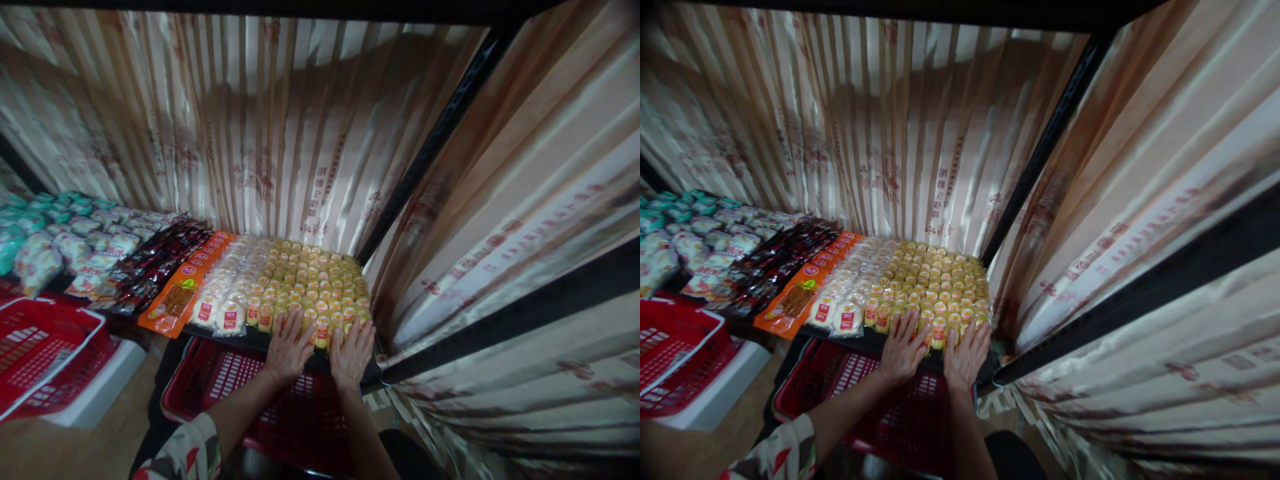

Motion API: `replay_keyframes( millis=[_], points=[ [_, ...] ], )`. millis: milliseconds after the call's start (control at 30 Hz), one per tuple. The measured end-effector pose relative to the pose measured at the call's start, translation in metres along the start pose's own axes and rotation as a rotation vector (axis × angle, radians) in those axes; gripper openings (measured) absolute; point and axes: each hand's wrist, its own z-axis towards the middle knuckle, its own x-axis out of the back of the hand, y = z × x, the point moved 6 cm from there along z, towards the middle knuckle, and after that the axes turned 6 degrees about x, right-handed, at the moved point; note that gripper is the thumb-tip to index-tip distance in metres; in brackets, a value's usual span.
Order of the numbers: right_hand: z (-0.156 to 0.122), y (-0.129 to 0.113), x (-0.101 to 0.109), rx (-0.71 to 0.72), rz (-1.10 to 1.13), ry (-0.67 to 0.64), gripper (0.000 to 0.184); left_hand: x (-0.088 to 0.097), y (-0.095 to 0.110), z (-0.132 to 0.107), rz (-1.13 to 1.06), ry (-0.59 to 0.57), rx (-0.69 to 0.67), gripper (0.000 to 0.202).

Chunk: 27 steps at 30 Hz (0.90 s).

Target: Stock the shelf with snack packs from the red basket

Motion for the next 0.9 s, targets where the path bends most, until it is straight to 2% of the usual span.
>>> replay_keyframes(
  millis=[200,467,767,900],
  points=[
    [0.000,0.001,-0.001,0.013,-0.023,0.031,0.068,0.003,-0.007,0.011,0.003,-0.014,0.071,0.058],
    [0.001,-0.002,-0.002,0.045,-0.036,0.023,0.069,-0.002,-0.008,0.014,0.005,-0.049,0.063,0.056],
    [0.001,0.001,0.003,0.033,-0.008,0.070,0.076,0.005,-0.008,0.011,-0.004,0.001,0.034,0.055],
    [0.001,0.003,0.003,0.033,-0.011,0.070,0.073,0.011,-0.012,0.011,-0.011,0.011,0.039,0.058]
  ],
)
